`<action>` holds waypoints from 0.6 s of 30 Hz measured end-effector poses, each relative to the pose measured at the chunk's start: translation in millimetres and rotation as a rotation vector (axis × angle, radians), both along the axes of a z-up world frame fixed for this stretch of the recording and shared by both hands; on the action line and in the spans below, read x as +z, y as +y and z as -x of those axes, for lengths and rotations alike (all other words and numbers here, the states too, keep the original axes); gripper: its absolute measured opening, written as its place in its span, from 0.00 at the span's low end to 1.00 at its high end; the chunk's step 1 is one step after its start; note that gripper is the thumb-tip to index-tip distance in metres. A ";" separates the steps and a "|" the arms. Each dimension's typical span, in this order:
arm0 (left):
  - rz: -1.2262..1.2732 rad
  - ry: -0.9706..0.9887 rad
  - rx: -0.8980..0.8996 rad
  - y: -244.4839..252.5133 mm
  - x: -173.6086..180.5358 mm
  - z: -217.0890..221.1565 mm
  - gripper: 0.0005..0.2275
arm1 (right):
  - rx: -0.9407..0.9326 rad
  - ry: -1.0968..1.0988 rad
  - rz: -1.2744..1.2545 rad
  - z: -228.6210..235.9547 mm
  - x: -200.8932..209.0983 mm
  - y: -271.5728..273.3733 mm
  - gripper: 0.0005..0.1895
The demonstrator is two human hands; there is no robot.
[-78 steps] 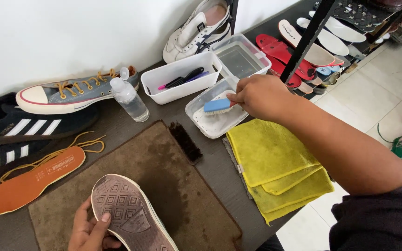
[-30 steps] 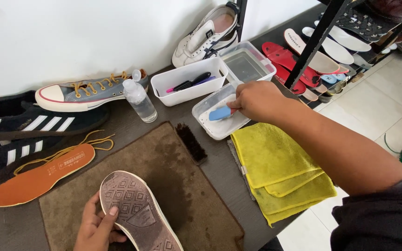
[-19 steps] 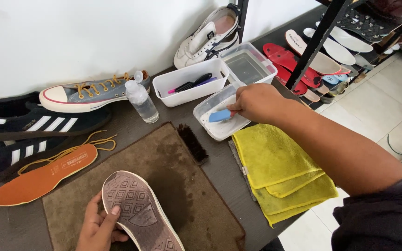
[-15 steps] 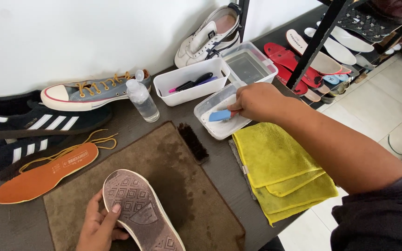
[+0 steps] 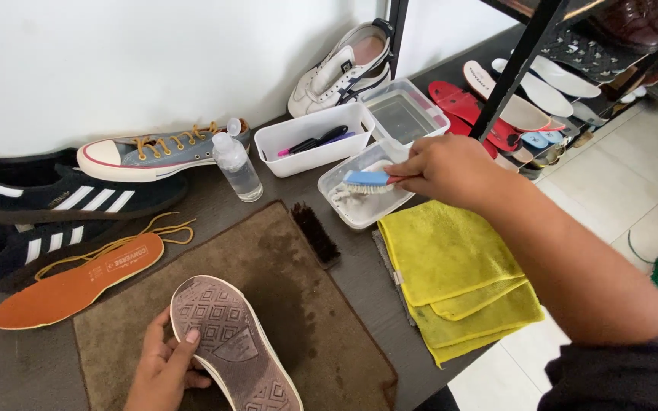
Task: The person cleans the sole of a sneaker by applying a liquid from a spray bottle, scrubbing with a brush, and wiping with a cloth. The person scrubs the entire sole surface and then wipes away the foam and residue.
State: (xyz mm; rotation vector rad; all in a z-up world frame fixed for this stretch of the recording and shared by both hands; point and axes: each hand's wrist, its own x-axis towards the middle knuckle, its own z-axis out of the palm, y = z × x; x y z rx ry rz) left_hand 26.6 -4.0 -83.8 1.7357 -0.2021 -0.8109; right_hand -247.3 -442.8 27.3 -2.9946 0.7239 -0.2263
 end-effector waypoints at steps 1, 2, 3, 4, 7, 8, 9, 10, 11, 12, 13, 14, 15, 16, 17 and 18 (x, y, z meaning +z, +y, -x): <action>0.004 0.001 0.003 -1.8 5.5 1.5 0.30 | 0.003 0.001 0.004 3.4 -2.5 4.6 0.19; -0.029 0.004 -0.002 -3.7 11.0 2.8 0.30 | 0.003 -0.083 0.039 6.6 -5.1 8.9 0.17; -0.063 0.008 -0.006 -5.2 16.2 4.6 0.30 | 0.004 -0.166 0.073 10.0 -8.2 13.4 0.16; -0.060 0.010 -0.003 -5.9 20.0 7.1 0.30 | 0.008 -0.163 0.075 10.8 -3.8 24.5 0.16; -0.092 0.040 0.038 -8.1 25.9 9.4 0.29 | -0.240 -0.052 -0.047 12.7 -4.9 48.1 0.21; -0.089 0.032 0.025 -7.9 24.0 8.0 0.29 | -0.204 -0.212 -0.051 14.6 -15.3 50.8 0.19; -0.089 0.024 0.011 -7.5 22.7 6.2 0.29 | -0.168 -0.372 -0.057 16.4 -26.1 53.5 0.18; -0.090 0.026 0.013 -7.2 21.7 7.1 0.29 | -0.166 -0.370 -0.059 16.2 -32.6 57.1 0.18; -0.068 0.034 0.015 -6.6 21.1 7.4 0.29 | -0.176 -0.469 -0.042 15.5 -39.2 61.1 0.17; -0.045 0.042 0.017 -6.1 20.6 7.7 0.29 | -0.186 -0.568 -0.024 14.8 -45.8 65.1 0.17; -0.046 0.042 0.018 -7.4 23.8 8.6 0.29 | -0.185 -0.568 -0.025 15.7 -48.2 65.2 0.17; -0.073 0.055 0.032 -8.8 26.9 9.5 0.28 | -0.171 -0.591 0.012 16.5 -50.8 65.3 0.16; -0.101 0.069 0.044 -9.8 29.4 10.9 0.28 | -0.157 -0.612 0.047 18.4 -53.7 66.1 0.15; -0.103 0.071 0.043 -6.7 20.9 7.9 0.28 | -0.158 -0.610 0.046 19.5 -58.4 64.9 0.15; -0.090 0.036 0.038 -4.7 12.3 4.7 0.29 | -0.156 -0.608 0.093 20.2 -62.3 62.6 0.15; -0.078 0.002 0.032 -2.9 3.8 1.6 0.30 | -0.154 -0.606 0.141 21.0 -66.1 60.2 0.15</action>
